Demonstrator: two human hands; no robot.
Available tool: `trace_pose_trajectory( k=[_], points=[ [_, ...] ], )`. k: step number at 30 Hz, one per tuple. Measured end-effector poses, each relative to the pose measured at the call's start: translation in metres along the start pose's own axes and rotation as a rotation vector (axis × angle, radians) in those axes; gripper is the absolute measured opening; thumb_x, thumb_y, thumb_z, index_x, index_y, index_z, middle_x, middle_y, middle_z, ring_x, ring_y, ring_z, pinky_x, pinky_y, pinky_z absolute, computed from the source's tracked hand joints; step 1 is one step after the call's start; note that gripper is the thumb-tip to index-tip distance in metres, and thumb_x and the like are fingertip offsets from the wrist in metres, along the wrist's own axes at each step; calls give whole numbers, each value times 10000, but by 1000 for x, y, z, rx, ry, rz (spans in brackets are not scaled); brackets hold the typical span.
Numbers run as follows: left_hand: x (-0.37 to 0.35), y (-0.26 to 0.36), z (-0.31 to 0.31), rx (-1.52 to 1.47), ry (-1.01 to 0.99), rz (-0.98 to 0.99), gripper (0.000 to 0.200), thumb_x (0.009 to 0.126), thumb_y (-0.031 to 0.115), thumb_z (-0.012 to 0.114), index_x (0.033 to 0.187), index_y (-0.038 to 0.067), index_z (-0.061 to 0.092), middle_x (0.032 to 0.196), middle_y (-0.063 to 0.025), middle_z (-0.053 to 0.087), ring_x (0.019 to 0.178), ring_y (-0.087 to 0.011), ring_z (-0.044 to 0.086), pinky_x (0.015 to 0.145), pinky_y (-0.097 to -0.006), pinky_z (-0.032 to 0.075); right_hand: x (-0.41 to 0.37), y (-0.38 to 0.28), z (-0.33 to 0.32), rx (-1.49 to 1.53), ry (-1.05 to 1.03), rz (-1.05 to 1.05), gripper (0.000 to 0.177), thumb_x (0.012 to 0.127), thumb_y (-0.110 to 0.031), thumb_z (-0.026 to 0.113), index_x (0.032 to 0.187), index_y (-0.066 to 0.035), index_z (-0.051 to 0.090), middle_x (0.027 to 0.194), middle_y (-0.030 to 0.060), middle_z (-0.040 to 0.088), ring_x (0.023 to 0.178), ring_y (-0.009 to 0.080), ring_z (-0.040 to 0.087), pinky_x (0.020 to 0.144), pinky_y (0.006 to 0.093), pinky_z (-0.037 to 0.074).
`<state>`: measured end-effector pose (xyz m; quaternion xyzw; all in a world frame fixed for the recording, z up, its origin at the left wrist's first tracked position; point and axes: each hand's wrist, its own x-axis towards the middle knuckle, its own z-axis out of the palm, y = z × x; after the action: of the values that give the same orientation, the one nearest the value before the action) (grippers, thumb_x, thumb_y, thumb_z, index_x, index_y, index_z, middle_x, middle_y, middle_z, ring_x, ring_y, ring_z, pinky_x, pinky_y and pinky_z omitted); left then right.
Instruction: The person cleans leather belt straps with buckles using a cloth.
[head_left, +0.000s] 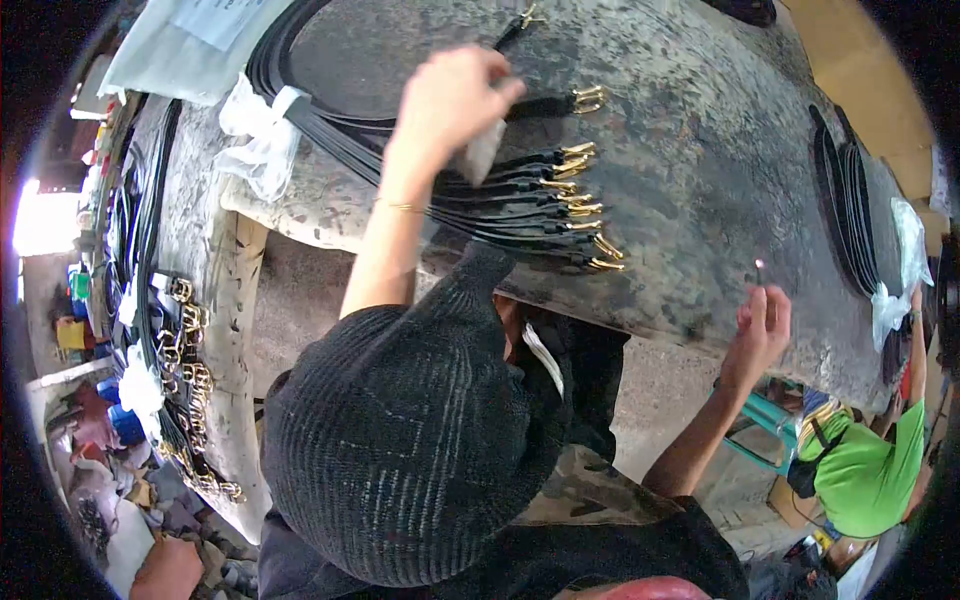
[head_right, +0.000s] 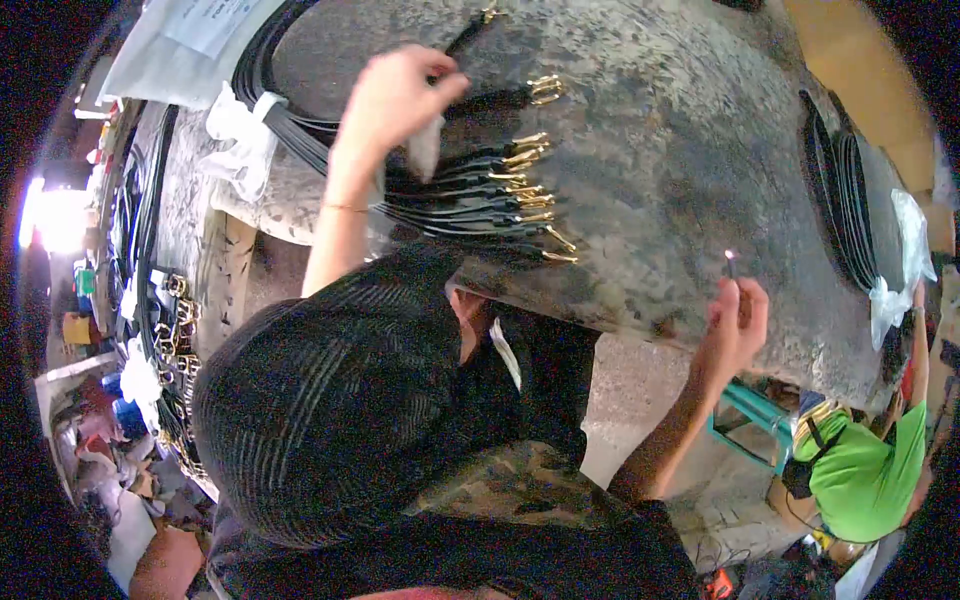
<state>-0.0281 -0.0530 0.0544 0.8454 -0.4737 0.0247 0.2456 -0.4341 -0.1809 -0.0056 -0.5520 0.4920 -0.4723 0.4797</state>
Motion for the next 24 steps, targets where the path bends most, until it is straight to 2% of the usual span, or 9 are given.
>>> trace_pose_trajectory(
  k=[1,4,8,12,14,16,19,22,24],
  points=[
    [0,-1,15,77,-50,30,317,803,345,703,991,94,741,1050,-161,691,982,-334,662,901,-407,512,1,-5,19,-10,-66,-18,172,906,-96,662,1048,-22,600,897,52,652,659,55,495,582,201,390],
    [-3,-1,37,115,-119,19,193,788,234,706,941,128,755,894,-146,712,877,-347,680,817,-427,546,-1,-18,68,65,-255,-35,163,913,-88,652,1050,-18,599,897,61,656,671,59,505,594,205,398],
    [-6,-4,33,126,-161,0,141,777,192,695,880,121,759,825,-138,712,827,-344,685,779,-433,554,2,-34,109,158,-496,-34,136,927,-79,634,1039,-11,598,890,64,657,664,67,503,596,212,403],
    [-20,-6,16,143,-240,4,131,763,172,687,841,91,756,823,-154,710,808,-336,687,779,-424,551,8,-35,125,173,-550,-32,113,936,-71,622,1029,-9,604,878,58,659,667,69,509,597,218,408],
    [-24,-12,8,-68,-522,83,154,777,198,693,849,77,753,835,-161,711,816,-336,689,785,-413,549,15,-31,133,207,-556,-17,125,936,-72,623,1042,-9,609,877,58,661,663,69,509,595,219,410],
    [-17,-17,2,-123,-558,66,208,795,245,697,884,65,747,847,-162,713,831,-339,689,802,-402,543,26,-25,145,247,-556,-9,137,936,-74,624,1055,-8,614,876,59,662,660,69,510,592,220,411],
    [8,-16,5,-96,-36,-104,286,808,286,692,942,36,731,907,-162,714,849,-338,691,814,-418,544,44,-23,169,262,-578,25,181,930,-72,631,1093,5,616,880,60,666,666,67,512,600,221,418],
    [47,-38,38,168,188,-48,273,817,270,679,891,11,723,972,-172,696,863,-353,688,796,-441,554,54,-41,193,223,-581,103,217,923,-65,638,1115,32,607,899,73,665,675,67,516,614,221,429],
    [61,-46,52,208,121,-74,257,811,253,676,861,4,717,985,-176,685,863,-360,686,786,-446,558,61,-45,206,359,-639,89,235,919,-60,642,1117,57,595,919,91,660,687,70,523,624,218,435]
  ],
)
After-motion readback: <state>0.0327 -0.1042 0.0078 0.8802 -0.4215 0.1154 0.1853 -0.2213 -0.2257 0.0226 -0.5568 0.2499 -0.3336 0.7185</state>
